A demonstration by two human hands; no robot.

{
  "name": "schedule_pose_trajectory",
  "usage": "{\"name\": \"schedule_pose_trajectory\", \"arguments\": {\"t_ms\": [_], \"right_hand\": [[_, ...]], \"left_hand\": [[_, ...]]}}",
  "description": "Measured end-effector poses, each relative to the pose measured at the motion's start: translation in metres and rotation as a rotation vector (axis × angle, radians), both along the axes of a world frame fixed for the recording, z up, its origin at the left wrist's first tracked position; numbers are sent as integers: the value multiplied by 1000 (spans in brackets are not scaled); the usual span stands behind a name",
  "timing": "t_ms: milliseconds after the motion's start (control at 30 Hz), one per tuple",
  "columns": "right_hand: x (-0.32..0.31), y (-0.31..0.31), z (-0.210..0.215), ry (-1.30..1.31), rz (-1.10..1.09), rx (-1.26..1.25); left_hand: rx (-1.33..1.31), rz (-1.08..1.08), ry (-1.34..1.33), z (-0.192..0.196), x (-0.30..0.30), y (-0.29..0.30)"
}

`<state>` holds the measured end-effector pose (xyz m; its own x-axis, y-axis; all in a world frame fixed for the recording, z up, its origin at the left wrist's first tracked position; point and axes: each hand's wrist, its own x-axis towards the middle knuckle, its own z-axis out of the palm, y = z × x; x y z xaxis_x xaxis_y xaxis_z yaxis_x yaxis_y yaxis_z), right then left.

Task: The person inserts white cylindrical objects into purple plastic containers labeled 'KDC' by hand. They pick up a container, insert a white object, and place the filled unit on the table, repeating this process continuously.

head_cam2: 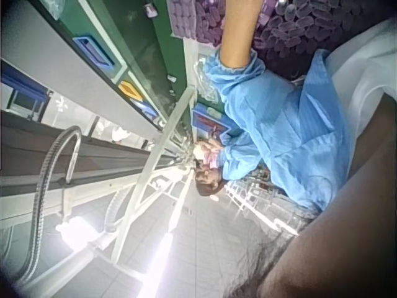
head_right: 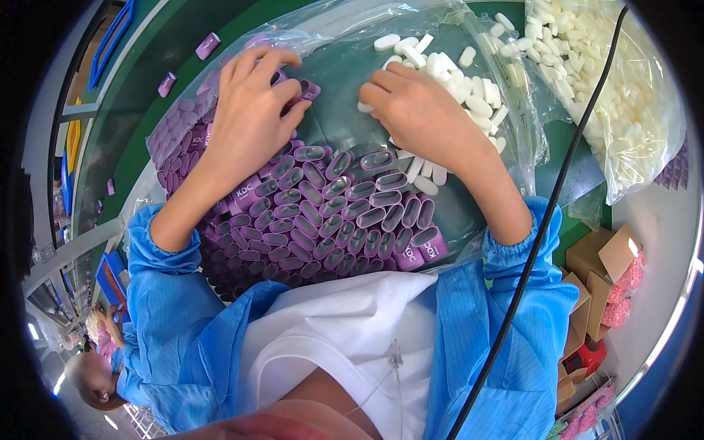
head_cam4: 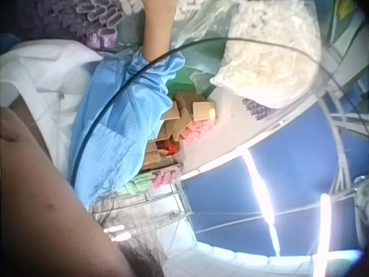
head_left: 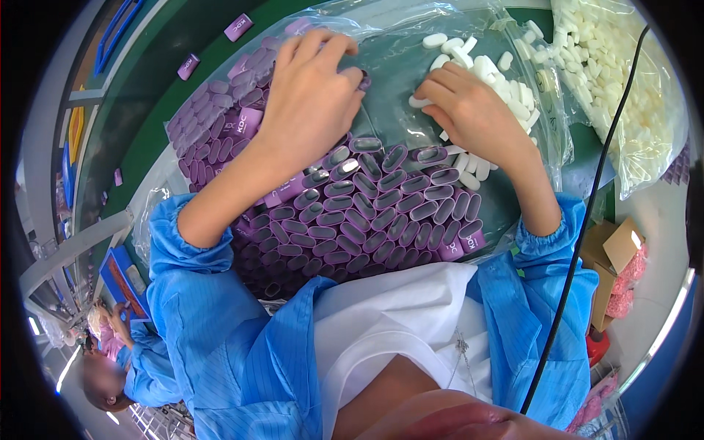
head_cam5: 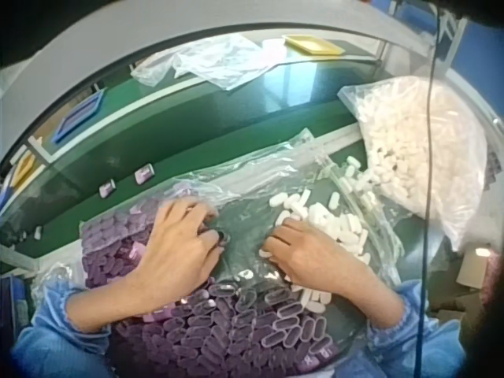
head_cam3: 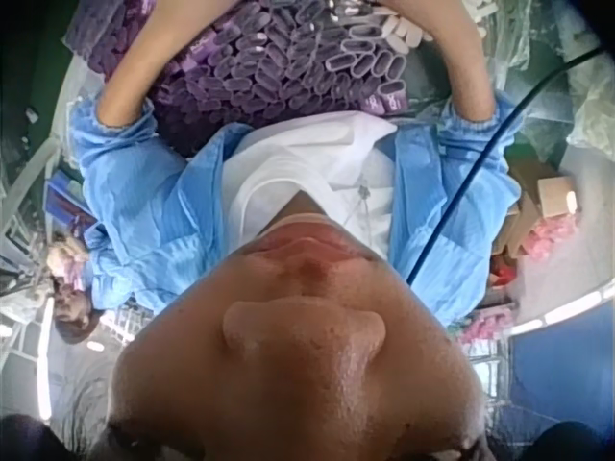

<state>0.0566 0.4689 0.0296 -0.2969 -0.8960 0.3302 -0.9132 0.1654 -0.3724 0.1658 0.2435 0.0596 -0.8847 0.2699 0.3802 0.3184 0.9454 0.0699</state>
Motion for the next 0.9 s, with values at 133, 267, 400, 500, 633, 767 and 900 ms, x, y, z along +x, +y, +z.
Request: {"name": "schedule_pose_trajectory", "arguments": {"t_ms": [133,267,400,500,633,767,900], "right_hand": [[-6,5,12,-122,-164,-241],[3,2,24,-176,-8,-289],[8,-9,7,-123,33,-251],[13,-15,5,-83,13,-256],[18,-25,1,-32,-2,-278],[17,-25,2,-18,3,-257],[19,-23,4,0,-26,-253]], "left_hand": [[294,-80,-242,-7,-11,9],[537,-93,-254,-18,-18,15],[669,-58,-296,-23,-15,16],[646,-48,-255,-26,-16,17],[633,-44,-238,-26,-17,18],[615,-24,-223,-28,-18,20],[639,-36,-220,-31,-18,20]]}}
